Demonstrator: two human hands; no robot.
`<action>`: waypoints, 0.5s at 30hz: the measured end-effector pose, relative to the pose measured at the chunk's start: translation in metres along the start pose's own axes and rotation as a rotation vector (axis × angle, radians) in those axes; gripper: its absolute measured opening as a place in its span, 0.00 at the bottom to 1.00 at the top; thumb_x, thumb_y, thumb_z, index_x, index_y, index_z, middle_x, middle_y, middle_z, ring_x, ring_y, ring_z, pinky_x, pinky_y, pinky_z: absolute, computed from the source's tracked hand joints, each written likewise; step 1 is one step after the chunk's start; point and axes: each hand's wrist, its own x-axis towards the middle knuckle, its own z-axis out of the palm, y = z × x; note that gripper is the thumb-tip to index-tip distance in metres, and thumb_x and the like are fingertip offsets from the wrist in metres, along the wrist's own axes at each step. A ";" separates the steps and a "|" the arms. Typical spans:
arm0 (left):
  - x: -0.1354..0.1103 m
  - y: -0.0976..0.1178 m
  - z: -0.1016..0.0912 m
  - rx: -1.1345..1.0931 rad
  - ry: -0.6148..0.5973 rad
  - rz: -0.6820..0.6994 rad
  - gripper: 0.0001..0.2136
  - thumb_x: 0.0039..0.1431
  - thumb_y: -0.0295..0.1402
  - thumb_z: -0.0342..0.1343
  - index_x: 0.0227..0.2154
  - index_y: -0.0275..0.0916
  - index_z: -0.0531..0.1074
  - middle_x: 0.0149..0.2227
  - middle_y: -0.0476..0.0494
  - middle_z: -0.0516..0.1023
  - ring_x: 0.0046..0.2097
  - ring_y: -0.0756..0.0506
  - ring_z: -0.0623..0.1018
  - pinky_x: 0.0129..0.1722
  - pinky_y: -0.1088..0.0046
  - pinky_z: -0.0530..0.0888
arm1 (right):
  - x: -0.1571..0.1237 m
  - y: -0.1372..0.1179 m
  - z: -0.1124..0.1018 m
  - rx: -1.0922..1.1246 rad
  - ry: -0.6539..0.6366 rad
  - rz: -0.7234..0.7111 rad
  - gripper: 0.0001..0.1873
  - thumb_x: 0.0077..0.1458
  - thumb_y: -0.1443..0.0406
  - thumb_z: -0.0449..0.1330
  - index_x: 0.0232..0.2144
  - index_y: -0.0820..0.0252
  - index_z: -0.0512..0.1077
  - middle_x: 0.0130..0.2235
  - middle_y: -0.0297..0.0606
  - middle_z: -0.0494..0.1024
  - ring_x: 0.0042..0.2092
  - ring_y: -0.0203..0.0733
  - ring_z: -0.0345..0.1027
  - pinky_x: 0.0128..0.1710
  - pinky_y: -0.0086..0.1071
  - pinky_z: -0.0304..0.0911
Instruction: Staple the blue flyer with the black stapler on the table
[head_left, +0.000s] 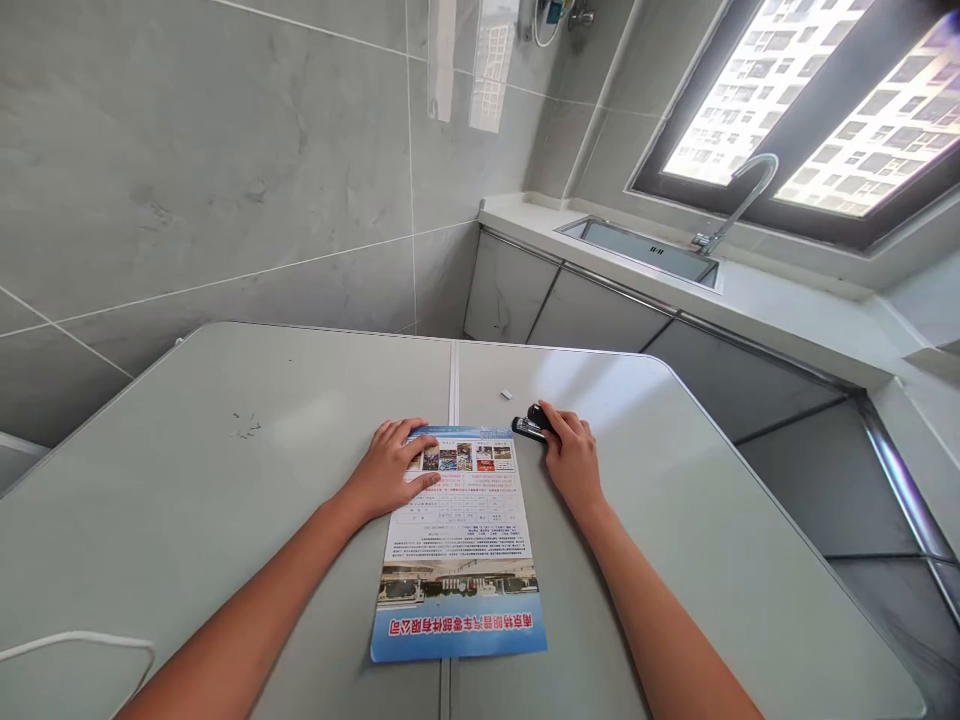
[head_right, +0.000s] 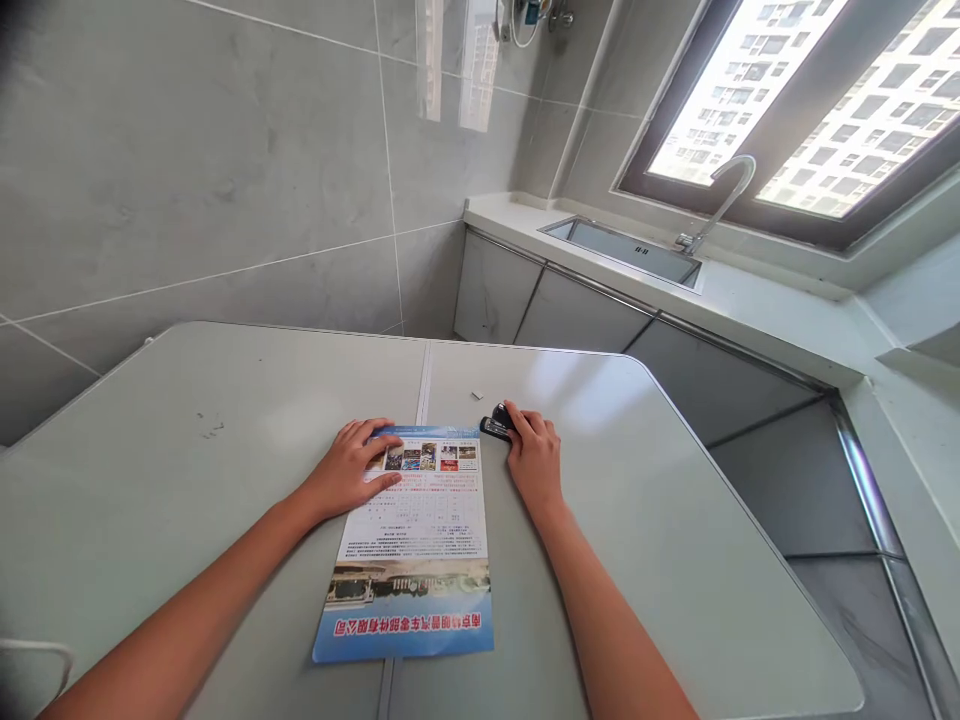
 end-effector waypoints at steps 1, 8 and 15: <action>0.000 0.000 0.000 -0.006 0.002 0.000 0.19 0.59 0.42 0.64 0.52 0.45 0.75 0.62 0.38 0.69 0.62 0.33 0.69 0.66 0.46 0.60 | 0.000 0.002 0.001 -0.007 0.021 0.027 0.28 0.64 0.68 0.50 0.65 0.54 0.67 0.50 0.44 0.76 0.48 0.53 0.65 0.51 0.47 0.65; 0.001 -0.002 0.000 -0.034 0.014 -0.016 0.19 0.57 0.41 0.66 0.51 0.46 0.75 0.62 0.39 0.69 0.62 0.33 0.70 0.65 0.45 0.61 | 0.001 0.008 -0.001 0.012 0.024 0.177 0.22 0.58 0.66 0.55 0.55 0.57 0.70 0.49 0.45 0.77 0.48 0.54 0.68 0.46 0.43 0.66; 0.001 -0.003 -0.002 -0.058 0.004 -0.046 0.22 0.55 0.41 0.68 0.52 0.47 0.74 0.61 0.41 0.69 0.61 0.35 0.70 0.64 0.49 0.63 | 0.002 0.010 -0.002 0.091 0.132 0.188 0.15 0.57 0.63 0.58 0.47 0.59 0.71 0.43 0.45 0.78 0.44 0.54 0.70 0.43 0.44 0.65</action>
